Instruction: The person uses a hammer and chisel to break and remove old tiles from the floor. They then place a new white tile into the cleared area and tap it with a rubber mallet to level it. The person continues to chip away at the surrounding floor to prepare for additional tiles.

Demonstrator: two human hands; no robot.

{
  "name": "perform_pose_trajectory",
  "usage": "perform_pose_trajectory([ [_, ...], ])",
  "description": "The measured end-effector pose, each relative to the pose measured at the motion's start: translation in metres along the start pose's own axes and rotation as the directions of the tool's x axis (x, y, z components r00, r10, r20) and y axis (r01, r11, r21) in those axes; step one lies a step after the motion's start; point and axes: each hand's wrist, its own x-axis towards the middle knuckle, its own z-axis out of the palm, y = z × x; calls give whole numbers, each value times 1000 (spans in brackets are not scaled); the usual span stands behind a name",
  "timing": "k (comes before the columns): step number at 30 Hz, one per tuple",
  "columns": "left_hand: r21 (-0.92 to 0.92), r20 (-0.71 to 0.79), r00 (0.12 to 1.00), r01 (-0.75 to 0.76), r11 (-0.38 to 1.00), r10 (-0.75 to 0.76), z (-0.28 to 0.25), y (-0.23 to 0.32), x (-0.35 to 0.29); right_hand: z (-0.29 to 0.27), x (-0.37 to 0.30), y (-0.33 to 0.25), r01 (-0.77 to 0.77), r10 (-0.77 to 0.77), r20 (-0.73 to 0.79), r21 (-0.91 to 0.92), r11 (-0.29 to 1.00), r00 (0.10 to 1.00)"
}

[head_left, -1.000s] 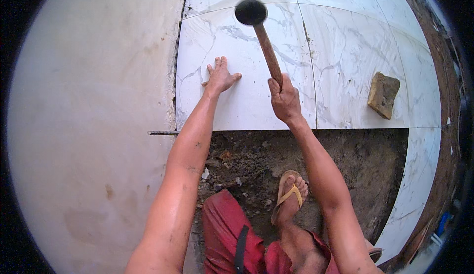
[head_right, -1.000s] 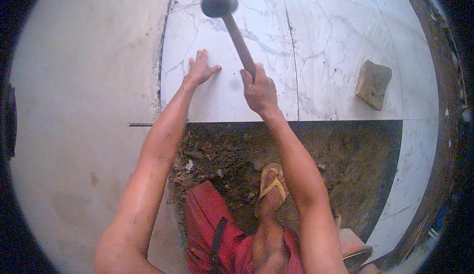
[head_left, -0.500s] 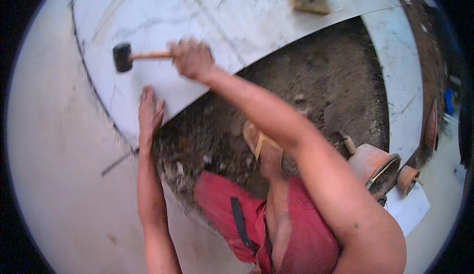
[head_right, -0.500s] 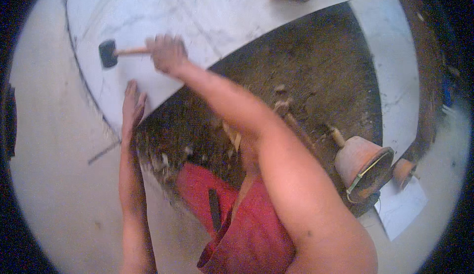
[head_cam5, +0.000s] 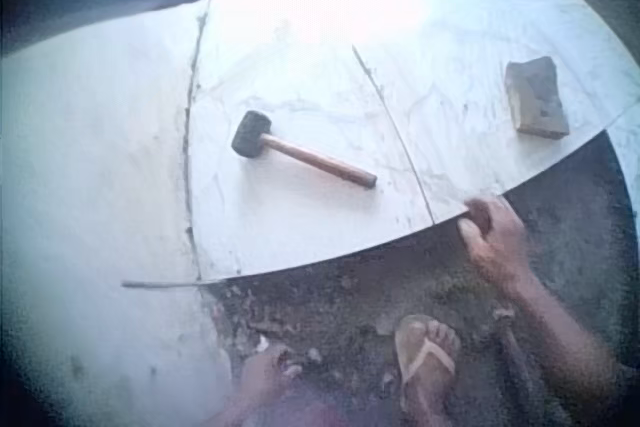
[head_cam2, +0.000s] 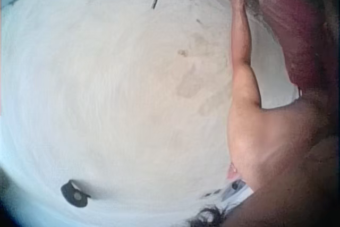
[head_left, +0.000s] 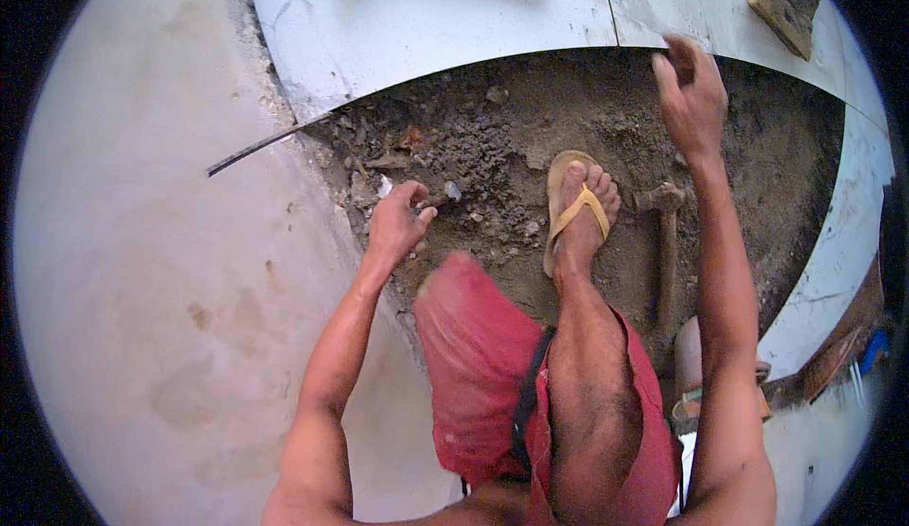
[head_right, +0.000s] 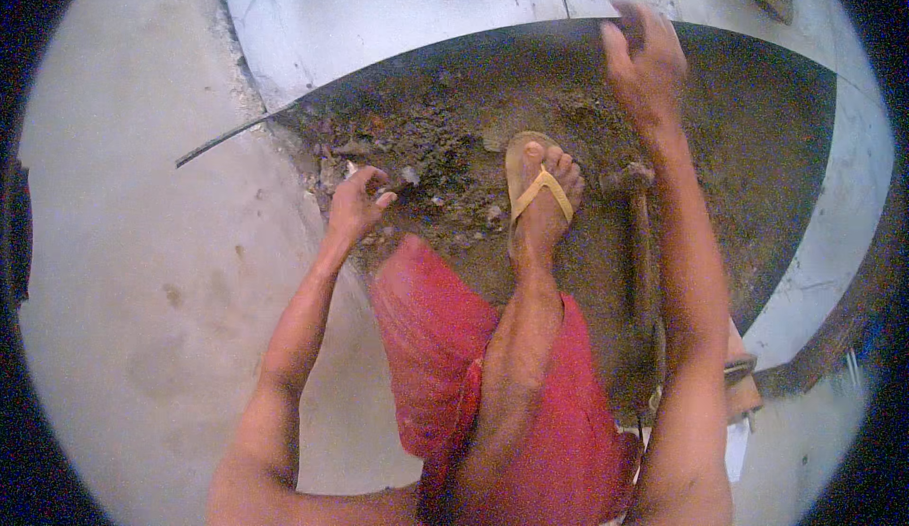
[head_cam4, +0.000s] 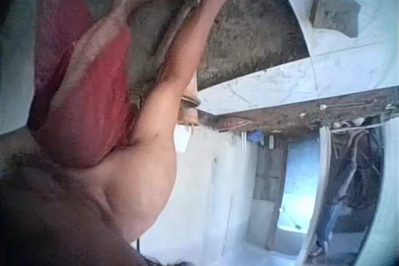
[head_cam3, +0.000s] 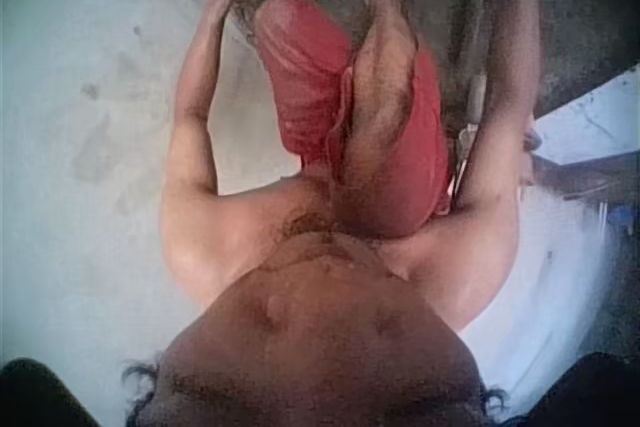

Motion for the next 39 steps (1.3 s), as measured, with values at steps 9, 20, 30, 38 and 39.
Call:
perform_pose_trajectory([
  [9, 82, -204, 952, -216, 973, 228, 50, -14, 1, -59, -170, 66, -237, 291, 112, -344, 908, 950],
  [20, -321, 474, 839, 448, 834, -268, -1, 64, -271, -116, -202, 108, -776, 732, 443, -118, 620, 517],
  [30, -509, 515, 693, 720, 471, -504, -97, 76, -476, -232, -261, -93, -556, 707, 683, -522, 647, 181],
  [38, -614, 514, 673, 722, 320, -531, -114, 39, -556, -332, -444, -183, -723, 707, 707, -476, 501, 24],
  [39, -581, 620, 605, 782, 226, -500, -103, 21, -578, -346, -474, -202, -765, 726, 687, -473, 437, -11],
])
